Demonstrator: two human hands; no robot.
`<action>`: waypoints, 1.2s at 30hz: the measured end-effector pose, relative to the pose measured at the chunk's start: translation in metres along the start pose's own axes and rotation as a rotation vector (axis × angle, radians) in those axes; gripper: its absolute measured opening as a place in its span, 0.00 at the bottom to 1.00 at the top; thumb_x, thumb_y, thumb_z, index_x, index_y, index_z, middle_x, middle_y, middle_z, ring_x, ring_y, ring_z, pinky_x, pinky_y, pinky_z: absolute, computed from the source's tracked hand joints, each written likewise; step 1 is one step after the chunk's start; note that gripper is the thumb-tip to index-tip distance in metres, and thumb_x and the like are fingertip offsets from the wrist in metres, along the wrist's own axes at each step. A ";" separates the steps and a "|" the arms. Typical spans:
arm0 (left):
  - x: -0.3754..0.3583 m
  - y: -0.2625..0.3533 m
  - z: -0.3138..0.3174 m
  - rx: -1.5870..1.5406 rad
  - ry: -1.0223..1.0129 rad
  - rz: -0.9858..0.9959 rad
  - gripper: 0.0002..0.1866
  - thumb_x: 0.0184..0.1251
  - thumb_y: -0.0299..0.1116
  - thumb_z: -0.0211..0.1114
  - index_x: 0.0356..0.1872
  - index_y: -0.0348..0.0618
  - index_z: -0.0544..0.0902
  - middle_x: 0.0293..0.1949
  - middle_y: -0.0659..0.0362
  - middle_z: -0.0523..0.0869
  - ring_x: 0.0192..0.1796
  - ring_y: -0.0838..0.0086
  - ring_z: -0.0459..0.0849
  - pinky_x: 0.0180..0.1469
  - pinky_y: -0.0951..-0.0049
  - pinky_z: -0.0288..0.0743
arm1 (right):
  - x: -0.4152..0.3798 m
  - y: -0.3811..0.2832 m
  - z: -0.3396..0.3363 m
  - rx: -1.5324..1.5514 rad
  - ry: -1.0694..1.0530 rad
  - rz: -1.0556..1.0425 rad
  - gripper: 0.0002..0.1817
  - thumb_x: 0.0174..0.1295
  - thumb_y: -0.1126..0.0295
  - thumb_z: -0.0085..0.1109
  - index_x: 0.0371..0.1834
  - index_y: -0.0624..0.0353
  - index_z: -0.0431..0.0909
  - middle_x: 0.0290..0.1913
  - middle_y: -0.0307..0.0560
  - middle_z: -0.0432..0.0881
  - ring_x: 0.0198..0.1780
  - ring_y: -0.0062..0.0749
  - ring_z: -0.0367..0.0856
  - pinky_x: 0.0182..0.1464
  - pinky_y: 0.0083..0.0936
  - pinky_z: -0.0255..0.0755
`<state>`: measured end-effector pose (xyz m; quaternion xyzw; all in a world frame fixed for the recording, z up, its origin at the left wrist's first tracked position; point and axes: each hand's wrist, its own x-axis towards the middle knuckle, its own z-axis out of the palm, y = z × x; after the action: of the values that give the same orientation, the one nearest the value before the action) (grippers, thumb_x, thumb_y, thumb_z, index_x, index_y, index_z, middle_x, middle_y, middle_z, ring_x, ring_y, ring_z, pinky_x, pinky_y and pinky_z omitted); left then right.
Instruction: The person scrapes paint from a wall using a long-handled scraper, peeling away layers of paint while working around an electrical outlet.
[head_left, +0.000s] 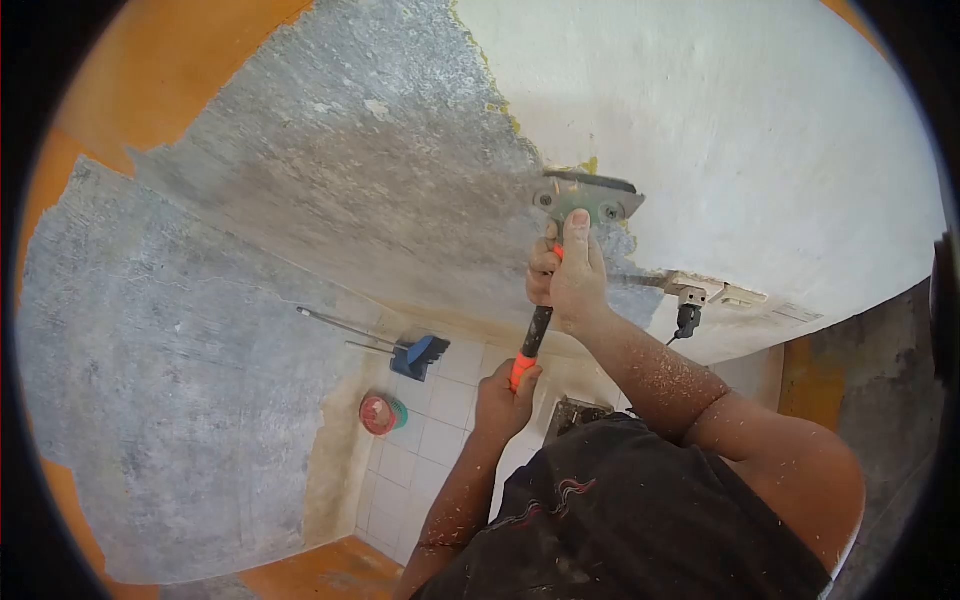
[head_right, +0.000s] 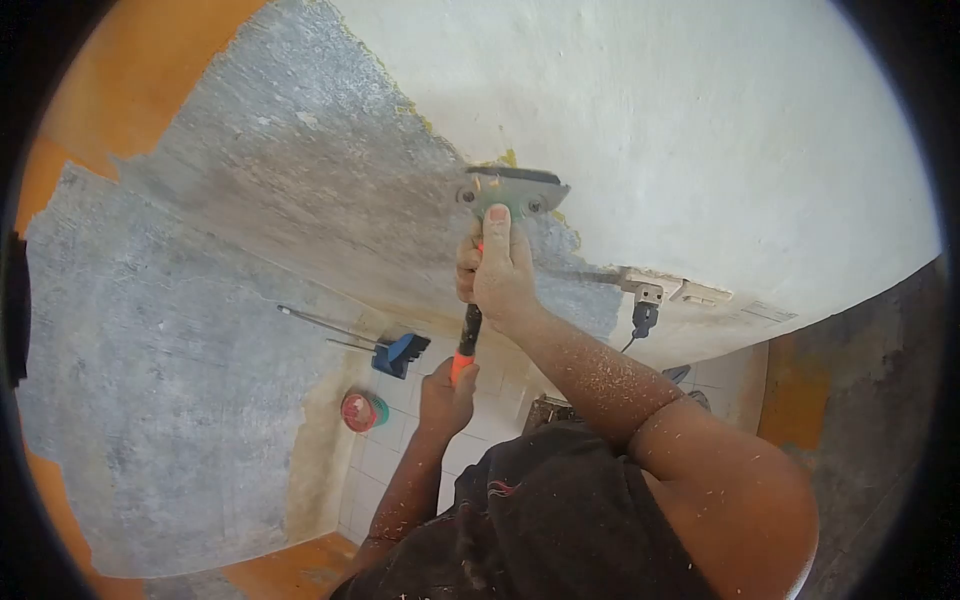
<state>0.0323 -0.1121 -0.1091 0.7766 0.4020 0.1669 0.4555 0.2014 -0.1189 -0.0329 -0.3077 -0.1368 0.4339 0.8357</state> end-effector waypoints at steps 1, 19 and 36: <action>-0.003 -0.008 0.009 0.006 0.008 0.011 0.14 0.61 0.41 0.61 0.35 0.38 0.79 0.18 0.50 0.77 0.21 0.66 0.79 0.27 0.68 0.70 | -0.003 0.005 -0.008 -0.034 0.019 0.025 0.24 0.64 0.39 0.36 0.31 0.49 0.61 0.14 0.30 0.56 0.11 0.14 0.49 0.13 0.16 0.43; -0.007 0.007 0.000 0.063 0.005 -0.004 0.17 0.62 0.44 0.61 0.34 0.38 0.79 0.18 0.48 0.77 0.21 0.63 0.78 0.26 0.68 0.69 | -0.001 0.001 0.003 -0.055 0.028 0.051 0.23 0.66 0.42 0.34 0.23 0.47 0.58 0.13 0.30 0.54 0.11 0.15 0.49 0.12 0.17 0.42; 0.013 0.029 -0.024 -0.050 0.017 0.065 0.15 0.61 0.41 0.62 0.34 0.38 0.79 0.18 0.50 0.78 0.21 0.66 0.78 0.26 0.69 0.70 | 0.008 -0.029 0.041 -0.055 -0.108 -0.009 0.22 0.66 0.42 0.36 0.26 0.47 0.59 0.14 0.30 0.55 0.10 0.16 0.51 0.12 0.17 0.45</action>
<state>0.0389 -0.0961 -0.0734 0.7761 0.3760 0.1986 0.4658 0.2046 -0.1084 0.0172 -0.3059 -0.1950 0.4422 0.8203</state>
